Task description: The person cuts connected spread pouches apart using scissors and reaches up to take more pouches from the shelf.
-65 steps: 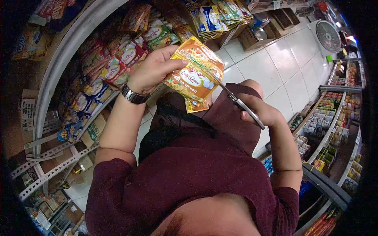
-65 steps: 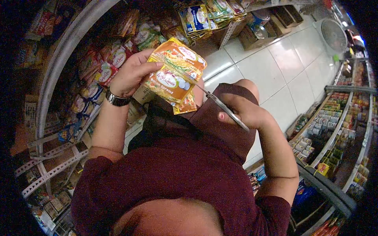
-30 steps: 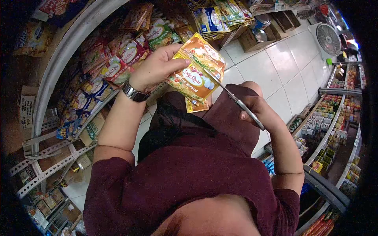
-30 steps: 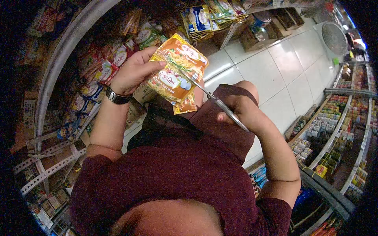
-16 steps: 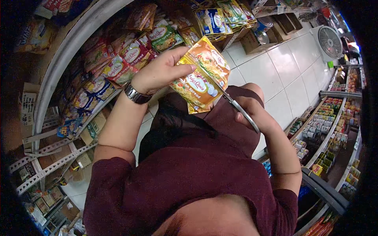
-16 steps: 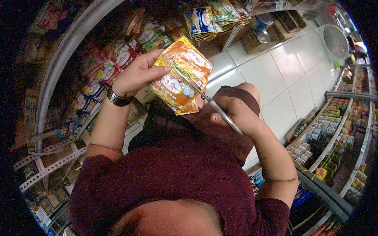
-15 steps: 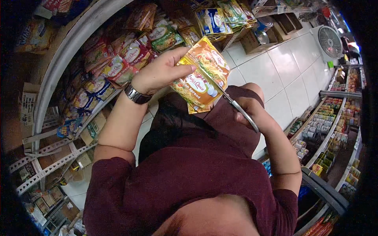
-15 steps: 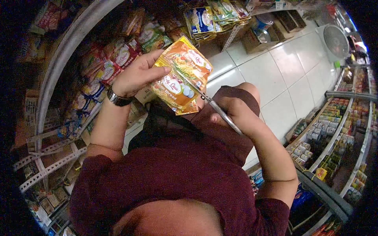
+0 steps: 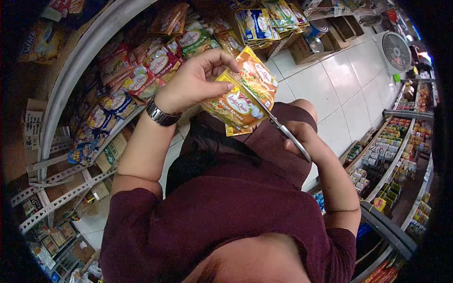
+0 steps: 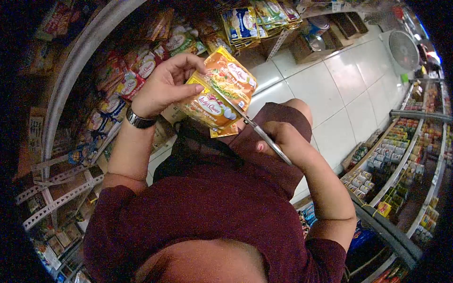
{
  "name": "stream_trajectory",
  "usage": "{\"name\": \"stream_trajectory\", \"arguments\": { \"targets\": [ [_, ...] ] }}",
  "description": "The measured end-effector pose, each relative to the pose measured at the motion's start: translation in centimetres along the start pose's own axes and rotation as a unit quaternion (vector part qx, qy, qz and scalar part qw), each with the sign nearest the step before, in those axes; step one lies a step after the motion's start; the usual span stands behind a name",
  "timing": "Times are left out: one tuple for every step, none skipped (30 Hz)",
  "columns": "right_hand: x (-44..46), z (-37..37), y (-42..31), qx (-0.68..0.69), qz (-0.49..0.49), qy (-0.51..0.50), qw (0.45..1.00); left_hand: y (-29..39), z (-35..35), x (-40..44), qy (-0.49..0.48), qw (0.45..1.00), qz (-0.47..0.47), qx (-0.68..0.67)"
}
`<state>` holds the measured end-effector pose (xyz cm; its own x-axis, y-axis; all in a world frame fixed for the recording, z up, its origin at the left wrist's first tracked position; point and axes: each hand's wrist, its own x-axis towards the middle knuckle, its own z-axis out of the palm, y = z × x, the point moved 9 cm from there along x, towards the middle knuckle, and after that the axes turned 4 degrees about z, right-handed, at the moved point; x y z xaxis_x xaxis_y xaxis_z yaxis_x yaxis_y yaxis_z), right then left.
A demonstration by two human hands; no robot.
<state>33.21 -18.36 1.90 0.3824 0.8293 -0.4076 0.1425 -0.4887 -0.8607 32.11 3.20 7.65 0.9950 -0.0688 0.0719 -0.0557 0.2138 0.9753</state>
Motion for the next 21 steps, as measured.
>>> {"name": "stream_trajectory", "arguments": {
  "targets": [
    [0.0, 0.0, -0.2, 0.000, -0.001, -0.001, 1.000, -0.1, 0.5, -0.2, -0.026, 0.999, -0.026, 0.008],
    [-0.1, 0.0, -0.4, -0.001, 0.002, -0.005, 1.000, -0.2, 0.4, -0.3, -0.026, 0.999, -0.026, 0.009],
    [-0.1, 0.0, -0.5, -0.003, 0.006, -0.009, 1.000, -0.6, 0.3, -0.4, -0.023, 0.999, -0.043, 0.009],
    [0.0, -0.1, -0.6, -0.003, 0.005, -0.009, 1.000, -1.0, 0.2, -0.6, -0.019, 0.998, -0.060, 0.008],
    [0.1, 0.0, -0.9, -0.007, 0.000, -0.016, 1.000, -0.8, 0.5, -0.7, -0.019, 0.998, -0.060, 0.008],
    [0.1, 0.1, -1.1, -0.010, -0.005, -0.024, 1.000, -0.6, 0.9, -0.7, -0.023, 0.998, -0.067, -0.002],
    [0.3, 0.1, -1.2, -0.009, -0.005, -0.023, 1.000, -0.6, 1.3, -0.8, -0.028, 0.997, -0.073, -0.011],
    [0.4, 0.2, -1.3, -0.009, 0.000, -0.023, 1.000, -0.8, 1.5, -0.7, -0.029, 0.997, -0.073, -0.012],
    [0.6, 0.3, -1.4, -0.009, 0.004, -0.024, 1.000, -0.7, 1.6, -0.6, -0.037, 0.998, -0.055, -0.001],
    [0.7, 0.4, -1.5, -0.009, 0.003, -0.023, 1.000, -0.5, 1.8, -0.5, -0.045, 0.998, -0.035, 0.011],
    [0.8, 0.3, -1.7, -0.009, -0.002, -0.012, 1.000, -0.4, 1.8, -0.5, -0.044, 0.998, -0.035, 0.011],
    [0.8, 0.2, -1.8, -0.008, -0.006, 0.000, 1.000, -0.3, 1.9, -0.5, -0.046, 0.998, -0.039, 0.003],
    [0.8, 0.3, -2.0, -0.009, -0.007, -0.001, 1.000, -0.3, 1.9, -0.5, -0.049, 0.998, -0.043, -0.006],
    [0.8, 0.3, -2.0, 0.001, 0.000, -0.002, 1.000, -0.3, 1.9, -0.5, -0.047, 0.998, -0.043, -0.005],
    [0.8, 0.2, -2.1, 0.012, 0.007, -0.002, 1.000, -0.2, 1.9, -0.5, -0.050, 0.998, -0.041, -0.007],
    [0.8, 0.2, -2.2, 0.012, 0.007, -0.002, 1.000, -0.2, 2.0, -0.5, -0.053, 0.998, -0.039, -0.009],
    [0.8, 0.2, -2.1, -0.010, 0.020, -0.007, 1.000, -0.3, 1.9, -0.5, -0.054, 0.998, -0.039, -0.009],
    [0.8, 0.2, -1.9, -0.031, 0.033, -0.012, 0.999, -0.5, 1.9, -0.5, -0.055, 0.998, -0.039, -0.007],
    [0.8, 0.3, -1.5, -0.031, 0.034, -0.011, 0.999, -0.6, 1.9, -0.5, -0.057, 0.998, -0.039, -0.005],
    [0.8, 0.3, -1.4, -0.029, 0.014, -0.003, 0.999, -0.7, 2.0, -0.5, -0.058, 0.998, -0.038, -0.005],
    [0.8, 0.3, -1.5, -0.027, -0.006, 0.004, 1.000, -0.6, 2.1, -0.4, -0.059, 0.998, -0.033, -0.018]
  ]
}}
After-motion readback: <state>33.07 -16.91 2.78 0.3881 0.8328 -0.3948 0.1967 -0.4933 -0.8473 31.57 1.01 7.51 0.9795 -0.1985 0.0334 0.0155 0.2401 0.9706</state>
